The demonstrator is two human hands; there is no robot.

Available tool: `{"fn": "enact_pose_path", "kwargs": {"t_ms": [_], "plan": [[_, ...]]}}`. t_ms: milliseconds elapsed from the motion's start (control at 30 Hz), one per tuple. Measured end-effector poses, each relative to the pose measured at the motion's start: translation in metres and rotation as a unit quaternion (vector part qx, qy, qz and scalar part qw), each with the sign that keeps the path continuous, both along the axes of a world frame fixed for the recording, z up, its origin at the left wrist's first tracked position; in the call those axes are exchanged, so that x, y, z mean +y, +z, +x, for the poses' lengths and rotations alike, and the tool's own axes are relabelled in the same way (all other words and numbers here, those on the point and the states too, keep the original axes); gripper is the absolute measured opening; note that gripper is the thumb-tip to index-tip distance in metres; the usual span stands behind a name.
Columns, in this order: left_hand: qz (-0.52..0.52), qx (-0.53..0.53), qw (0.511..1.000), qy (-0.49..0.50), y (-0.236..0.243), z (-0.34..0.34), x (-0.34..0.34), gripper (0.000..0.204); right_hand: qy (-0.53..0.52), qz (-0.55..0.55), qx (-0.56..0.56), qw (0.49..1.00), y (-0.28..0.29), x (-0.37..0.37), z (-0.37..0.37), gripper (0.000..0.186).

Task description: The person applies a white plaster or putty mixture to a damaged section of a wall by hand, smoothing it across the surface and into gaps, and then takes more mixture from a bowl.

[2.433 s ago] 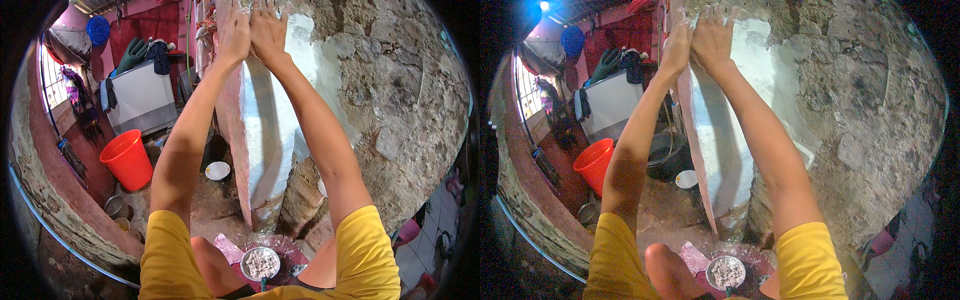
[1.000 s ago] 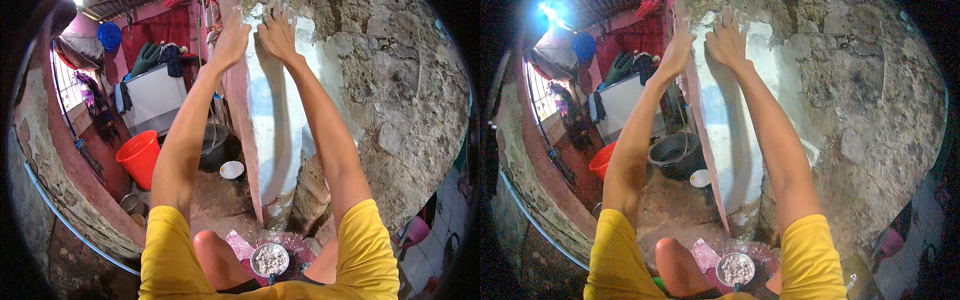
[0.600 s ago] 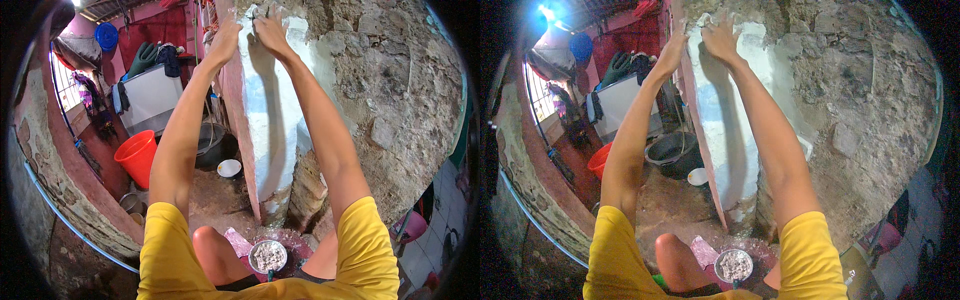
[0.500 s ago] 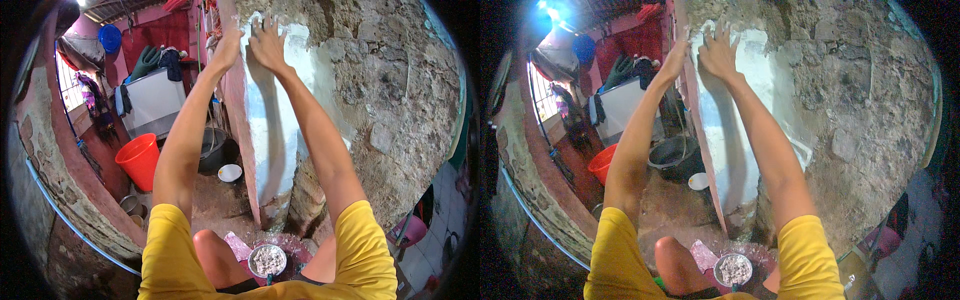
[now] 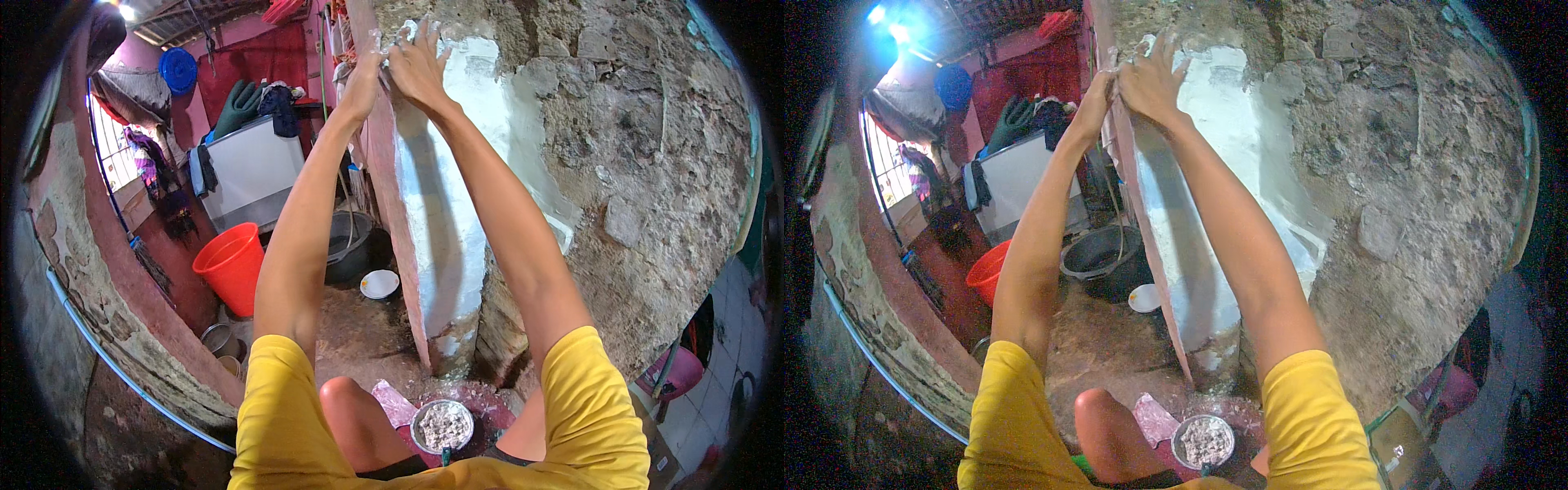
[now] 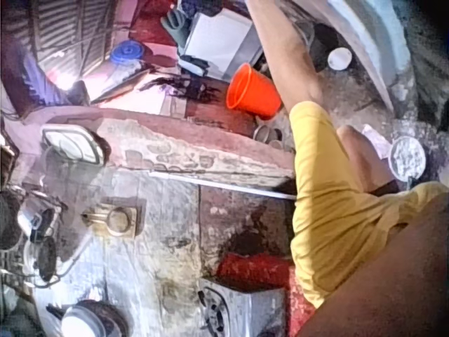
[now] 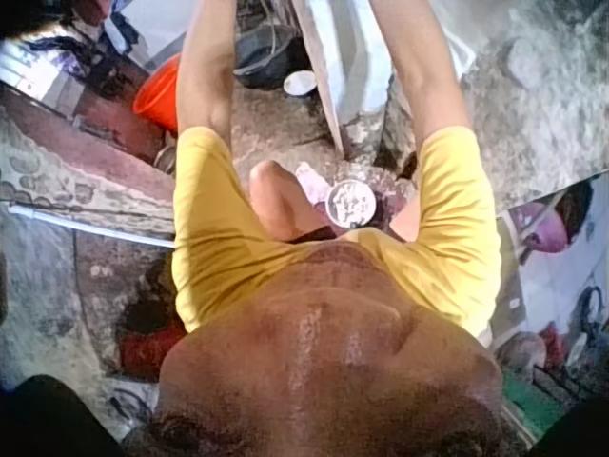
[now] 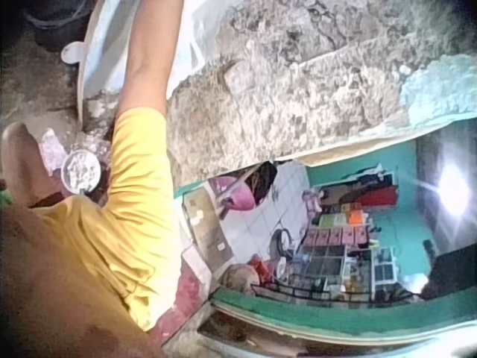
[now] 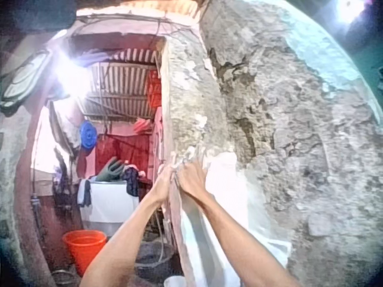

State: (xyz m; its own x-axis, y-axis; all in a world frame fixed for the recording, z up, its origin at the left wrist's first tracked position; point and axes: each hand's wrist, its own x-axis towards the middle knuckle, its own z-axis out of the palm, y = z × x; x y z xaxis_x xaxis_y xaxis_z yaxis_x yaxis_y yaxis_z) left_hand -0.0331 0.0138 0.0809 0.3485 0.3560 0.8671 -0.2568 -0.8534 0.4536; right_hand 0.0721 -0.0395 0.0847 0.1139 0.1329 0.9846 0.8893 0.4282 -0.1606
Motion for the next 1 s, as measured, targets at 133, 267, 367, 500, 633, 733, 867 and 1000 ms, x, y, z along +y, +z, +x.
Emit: {"fn": "enact_pose_path", "kwargs": {"t_ms": [133,267,367,500,633,733,867,1000], "plan": [[-0.027,-0.016,0.998,-0.05,-0.002,0.002,-0.003,0.041,-0.093,-0.044,-0.068,0.992,-0.004,0.0,0.006,0.065],[-0.076,-0.021,0.996,-0.038,-0.006,0.002,-0.029,0.045,-0.03,0.0,-0.045,0.999,-0.01,-0.003,0.02,0.068],[-0.05,0.003,0.998,-0.038,-0.007,-0.002,-0.035,0.06,-0.064,-0.011,-0.045,0.997,-0.016,-0.006,0.02,0.067],[-0.021,-0.013,0.998,-0.059,-0.009,-0.003,-0.029,0.06,-0.1,0.054,-0.091,0.989,-0.027,-0.003,0.014,0.061],[-0.027,0.016,0.999,-0.031,-0.008,-0.004,-0.019,0.048,-0.164,0.079,-0.128,0.975,-0.024,-0.003,0.02,0.058],[-0.041,0.034,0.998,-0.04,-0.006,-0.006,-0.019,0.051,-0.195,0.074,-0.157,0.965,-0.018,-0.009,0.026,0.055],[-0.038,0.031,0.998,-0.047,-0.006,-0.008,-0.024,0.057,-0.19,0.06,-0.143,0.969,-0.011,-0.017,0.038,0.05],[-0.045,0.061,0.997,-0.01,0.0,-0.006,-0.035,0.06,-0.171,0.022,-0.13,0.976,-0.012,-0.016,0.048,0.05]]}}
